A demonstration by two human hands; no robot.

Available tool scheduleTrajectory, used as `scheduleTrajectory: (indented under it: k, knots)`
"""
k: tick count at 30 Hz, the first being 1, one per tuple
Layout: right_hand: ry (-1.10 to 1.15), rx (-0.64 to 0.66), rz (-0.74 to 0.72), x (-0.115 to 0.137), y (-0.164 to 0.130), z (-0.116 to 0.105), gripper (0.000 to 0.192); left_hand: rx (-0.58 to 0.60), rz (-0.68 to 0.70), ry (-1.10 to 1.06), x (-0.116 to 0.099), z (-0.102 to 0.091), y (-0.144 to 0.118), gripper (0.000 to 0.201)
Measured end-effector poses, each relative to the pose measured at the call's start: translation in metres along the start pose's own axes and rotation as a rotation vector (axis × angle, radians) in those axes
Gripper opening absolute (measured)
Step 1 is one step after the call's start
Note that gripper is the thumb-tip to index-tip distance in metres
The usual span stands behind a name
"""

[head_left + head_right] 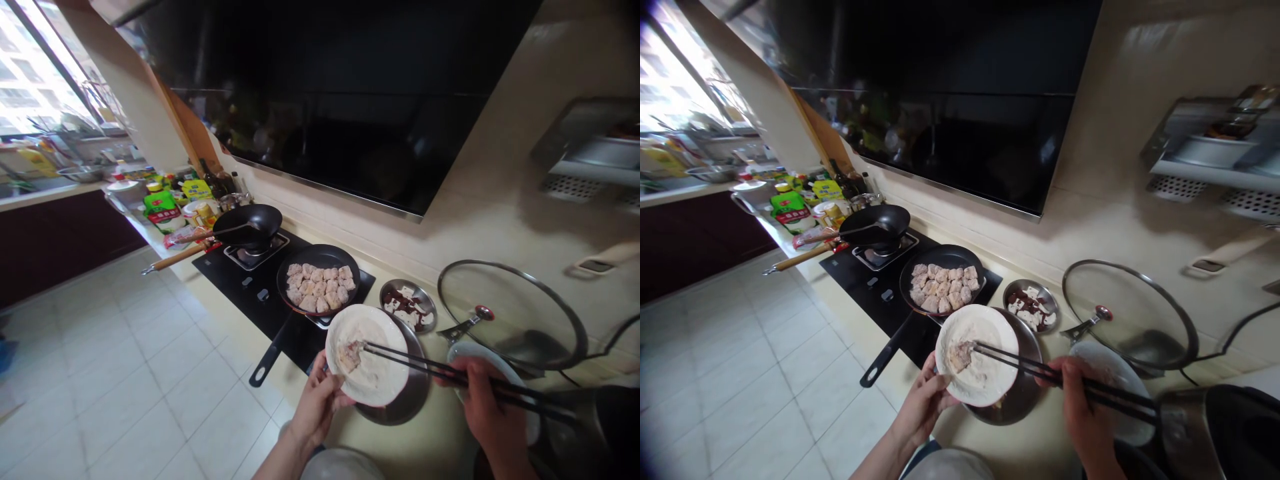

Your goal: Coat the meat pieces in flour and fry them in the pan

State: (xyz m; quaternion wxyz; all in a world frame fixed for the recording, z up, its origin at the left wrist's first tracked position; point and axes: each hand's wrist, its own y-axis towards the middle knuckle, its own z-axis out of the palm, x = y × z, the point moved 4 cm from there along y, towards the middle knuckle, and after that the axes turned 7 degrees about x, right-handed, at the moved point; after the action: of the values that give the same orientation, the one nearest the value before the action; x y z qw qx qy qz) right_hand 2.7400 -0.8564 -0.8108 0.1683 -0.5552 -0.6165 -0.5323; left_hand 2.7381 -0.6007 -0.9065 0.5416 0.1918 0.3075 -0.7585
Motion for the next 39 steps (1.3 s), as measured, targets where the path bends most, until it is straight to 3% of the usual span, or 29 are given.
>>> scheduleTrajectory:
  k: [4, 10, 13, 15, 19, 24, 30, 33, 39]
  knots:
    - [0.180, 0.043, 0.087, -0.002, 0.017, 0.012, 0.028, -0.002, -0.021, -0.009, 0.003, 0.001, -0.002, 0.059]
    - [-0.050, 0.218, -0.267, 0.019, 0.032, 0.011, 0.026, 0.002, -0.023, -0.008, -0.001, -0.001, -0.003, 0.057]
    - [-0.135, 0.374, -0.336, 0.021, 0.032, 0.002, 0.020, -0.017, -0.038, -0.025, -0.003, -0.004, -0.002, 0.058]
    - [-0.194, 0.414, -0.358, 0.022, 0.027, -0.008, 0.016, -0.039, -0.055, -0.048, -0.003, -0.006, -0.001, 0.058]
    - [-0.218, 0.331, -0.415, 0.028, 0.017, -0.024, 0.016, -0.077, -0.065, -0.071, -0.001, -0.010, 0.000, 0.058]
    - [-0.190, 0.402, -0.446, 0.038, 0.012, -0.007, 0.015, -0.055, -0.066, -0.031, -0.001, -0.008, 0.000, 0.059]
    - [-0.238, 0.124, -0.298, 0.015, 0.021, -0.013, 0.019, -0.006, -0.029, -0.003, -0.008, -0.005, -0.002, 0.057]
    - [-0.206, 0.154, -0.233, 0.006, 0.017, -0.008, 0.020, -0.004, -0.017, 0.001, -0.010, -0.004, -0.003, 0.056]
    - [-0.115, 0.191, -0.155, 0.015, 0.008, 0.002, 0.031, 0.008, -0.019, 0.019, -0.009, -0.003, -0.001, 0.054]
